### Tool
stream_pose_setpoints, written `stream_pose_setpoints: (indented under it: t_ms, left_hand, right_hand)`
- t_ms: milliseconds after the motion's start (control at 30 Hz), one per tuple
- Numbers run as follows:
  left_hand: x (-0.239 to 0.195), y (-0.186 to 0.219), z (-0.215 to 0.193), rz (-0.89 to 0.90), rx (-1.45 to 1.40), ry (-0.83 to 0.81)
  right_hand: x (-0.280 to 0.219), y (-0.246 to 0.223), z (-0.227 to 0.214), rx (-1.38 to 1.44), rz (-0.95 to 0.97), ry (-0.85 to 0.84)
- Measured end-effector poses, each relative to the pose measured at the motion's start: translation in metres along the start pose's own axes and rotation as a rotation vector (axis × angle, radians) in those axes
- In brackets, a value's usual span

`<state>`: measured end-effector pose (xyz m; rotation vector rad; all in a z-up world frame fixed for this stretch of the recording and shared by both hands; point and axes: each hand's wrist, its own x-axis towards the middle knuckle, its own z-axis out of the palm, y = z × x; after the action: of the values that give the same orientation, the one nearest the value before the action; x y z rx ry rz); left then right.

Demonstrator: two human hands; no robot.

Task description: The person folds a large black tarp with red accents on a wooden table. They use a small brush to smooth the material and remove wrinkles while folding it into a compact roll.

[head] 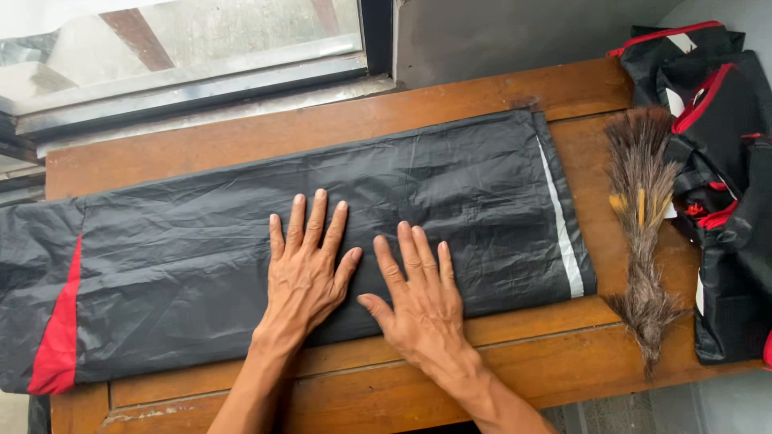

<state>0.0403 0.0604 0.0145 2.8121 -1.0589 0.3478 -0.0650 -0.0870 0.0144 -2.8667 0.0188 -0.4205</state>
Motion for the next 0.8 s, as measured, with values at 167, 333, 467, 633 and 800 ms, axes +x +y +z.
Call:
stream_pose_setpoints:
  t_ms: [167, 333, 467, 633, 800]
  left_hand:
    - [-0.001, 0.009, -0.001, 0.015, -0.035, 0.023]
    - [0.003, 0.025, 0.003, 0.047, -0.093, 0.013]
    - [0.004, 0.015, 0.005, 0.045, -0.091, 0.02]
    - [0.0, -0.014, -0.008, -0.006, -0.082, -0.039]
    - [0.016, -0.021, -0.012, -0.06, -0.161, 0.065]
  right_hand:
    - [-0.025, 0.065, -0.019, -0.171, 0.12, -0.087]
    - [-0.043, 0.112, -0.044, -0.191, 0.413, -0.135]
    - [-0.037, 0.114, -0.044, -0.175, 0.524, -0.127]
    - [-0.031, 0.08, -0.012, -0.261, 0.42, -0.001]
    - [-0.017, 0.035, -0.005, -0.125, 0.392, -0.085]
